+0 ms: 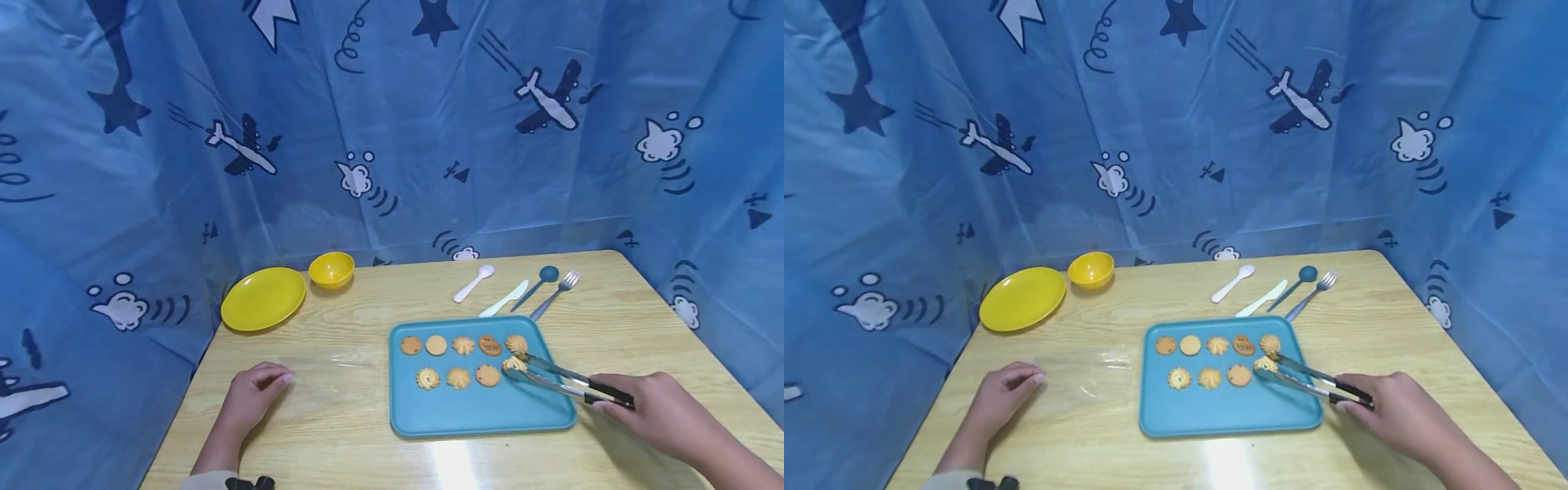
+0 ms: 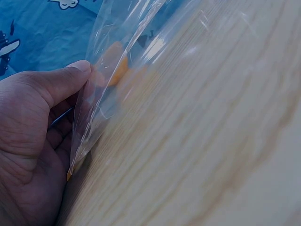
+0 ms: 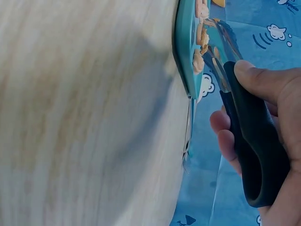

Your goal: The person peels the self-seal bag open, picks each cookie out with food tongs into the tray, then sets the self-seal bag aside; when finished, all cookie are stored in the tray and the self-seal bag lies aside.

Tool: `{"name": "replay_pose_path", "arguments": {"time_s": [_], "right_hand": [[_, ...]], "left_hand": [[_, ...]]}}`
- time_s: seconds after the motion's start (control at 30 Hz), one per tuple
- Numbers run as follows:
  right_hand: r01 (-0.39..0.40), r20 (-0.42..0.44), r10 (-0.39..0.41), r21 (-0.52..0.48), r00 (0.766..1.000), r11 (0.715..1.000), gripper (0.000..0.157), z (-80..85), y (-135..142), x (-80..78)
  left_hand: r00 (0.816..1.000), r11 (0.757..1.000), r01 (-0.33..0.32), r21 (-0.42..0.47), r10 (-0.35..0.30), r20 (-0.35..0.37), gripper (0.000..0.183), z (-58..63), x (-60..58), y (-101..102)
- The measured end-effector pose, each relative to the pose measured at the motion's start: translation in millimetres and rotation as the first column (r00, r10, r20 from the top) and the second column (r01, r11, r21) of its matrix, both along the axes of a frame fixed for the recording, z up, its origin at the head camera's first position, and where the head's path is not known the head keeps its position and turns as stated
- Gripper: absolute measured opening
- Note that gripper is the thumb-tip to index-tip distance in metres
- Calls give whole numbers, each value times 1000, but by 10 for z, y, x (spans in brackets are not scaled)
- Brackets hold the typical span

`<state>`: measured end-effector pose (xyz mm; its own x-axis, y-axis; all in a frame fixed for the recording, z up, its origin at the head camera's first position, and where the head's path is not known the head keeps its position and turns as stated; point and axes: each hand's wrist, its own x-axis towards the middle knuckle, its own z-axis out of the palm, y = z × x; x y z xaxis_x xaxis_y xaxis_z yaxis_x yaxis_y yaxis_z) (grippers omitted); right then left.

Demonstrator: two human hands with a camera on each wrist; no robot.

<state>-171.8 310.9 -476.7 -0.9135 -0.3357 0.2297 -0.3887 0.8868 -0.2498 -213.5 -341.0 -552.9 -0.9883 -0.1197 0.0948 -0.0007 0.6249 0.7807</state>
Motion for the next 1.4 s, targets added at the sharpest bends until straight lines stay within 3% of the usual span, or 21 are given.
{"name": "replay_pose_path", "arguments": {"time_s": [0.2, 0.6, 0.83, 1.07, 1.23, 1.4], "right_hand": [[-32, -61, 30, -28, 998, 999, 36, -61, -26, 10], [27, 51, -26, -19, 998, 999, 40, -62, -77, 27], [48, 6, -48, -33, 999, 998, 42, -9, -50, 27], [207, -33, -207, -7, 978, 978, 47, 84, 340, -148], [297, -54, -297, -16, 953, 955, 51, -19, 752, -338], [328, 19, -329, 33, 944, 944, 53, -144, 961, -430]], "left_hand": [[1000, 1000, -11, -16, 12, 8, 25, 27, 18, -18], [1000, 1000, -12, -20, 12, 7, 24, 38, 11, -28], [1000, 1000, -4, -16, 4, -2, 24, 45, 4, -24], [1000, 1000, 7, 8, -7, -10, 23, 24, 7, -13], [1000, 1000, -5, -6, 5, -10, 23, 15, 11, -7], [1000, 1000, 6, -13, -7, -23, 19, 16, 19, 7]]}}
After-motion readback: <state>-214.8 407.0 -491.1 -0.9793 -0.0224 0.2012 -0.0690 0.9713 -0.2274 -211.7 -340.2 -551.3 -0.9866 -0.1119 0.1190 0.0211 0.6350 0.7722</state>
